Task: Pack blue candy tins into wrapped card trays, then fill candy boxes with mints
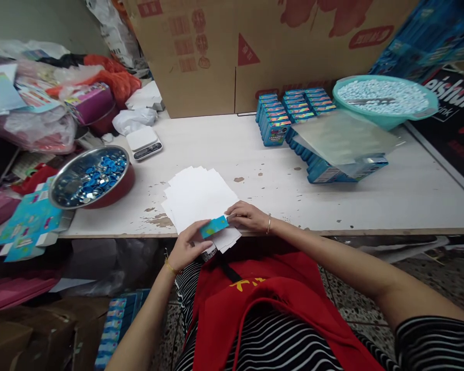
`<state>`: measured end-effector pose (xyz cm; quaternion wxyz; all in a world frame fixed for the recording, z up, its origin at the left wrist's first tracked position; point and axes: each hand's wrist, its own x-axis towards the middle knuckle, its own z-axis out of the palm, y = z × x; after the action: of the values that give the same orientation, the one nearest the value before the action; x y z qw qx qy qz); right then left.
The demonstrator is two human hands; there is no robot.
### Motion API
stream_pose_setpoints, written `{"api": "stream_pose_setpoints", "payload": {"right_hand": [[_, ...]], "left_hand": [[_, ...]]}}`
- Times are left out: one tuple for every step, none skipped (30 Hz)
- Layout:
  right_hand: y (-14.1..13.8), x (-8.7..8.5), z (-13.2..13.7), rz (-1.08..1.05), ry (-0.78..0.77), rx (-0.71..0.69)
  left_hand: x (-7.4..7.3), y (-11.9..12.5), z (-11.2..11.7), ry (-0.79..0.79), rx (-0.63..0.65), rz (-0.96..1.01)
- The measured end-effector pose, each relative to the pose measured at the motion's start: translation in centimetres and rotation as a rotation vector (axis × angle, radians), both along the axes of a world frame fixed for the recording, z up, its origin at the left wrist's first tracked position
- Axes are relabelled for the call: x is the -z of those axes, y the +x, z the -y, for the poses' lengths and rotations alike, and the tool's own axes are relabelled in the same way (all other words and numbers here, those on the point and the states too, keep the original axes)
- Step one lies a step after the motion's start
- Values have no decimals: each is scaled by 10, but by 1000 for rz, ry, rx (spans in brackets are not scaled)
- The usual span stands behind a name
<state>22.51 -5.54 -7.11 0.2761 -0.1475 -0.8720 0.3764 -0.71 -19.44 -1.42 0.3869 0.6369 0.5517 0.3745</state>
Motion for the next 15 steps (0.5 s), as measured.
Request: {"api": "stream_pose_setpoints", "payload": {"right_hand": [[-2,1,1,-9,-45,19],[-3,1,2,-14,-81,35],[-4,0,3,-11,-109,54],[-5,-2,4,-4,-132,77],[-4,-3,4,7,-152,99],[-3,-5,5,19,-168,117],[-2,-5,5,31,-183,127],[-1,-6,6,39,-193,128],[1,-6,7,40,-194,120],[2,-6,9,34,-182,106],[3,-6,12,24,-157,87],[4,-6,15,14,-114,67],[4,-6,20,10,-54,60],[4,-8,24,22,23,79],[4,-10,30,54,111,129]], "left_hand": [[-1,-1,7,-12,-27,41],[-1,-3,14,1,-55,46],[-1,-6,21,34,-77,-1],[-1,-9,27,74,-93,-98],[0,-11,32,111,-96,-231],[3,-13,36,136,-88,-361],[6,-15,38,153,-79,-451],[10,-15,39,170,-82,-485],[14,-14,40,190,-101,-470],[18,-13,39,205,-132,-426],[22,-10,38,214,-177,-370],[25,-8,36,209,-238,-315],[27,-6,33,189,-307,-271],[27,-3,31,155,-372,-242],[26,-1,29,116,-420,-231]]}}
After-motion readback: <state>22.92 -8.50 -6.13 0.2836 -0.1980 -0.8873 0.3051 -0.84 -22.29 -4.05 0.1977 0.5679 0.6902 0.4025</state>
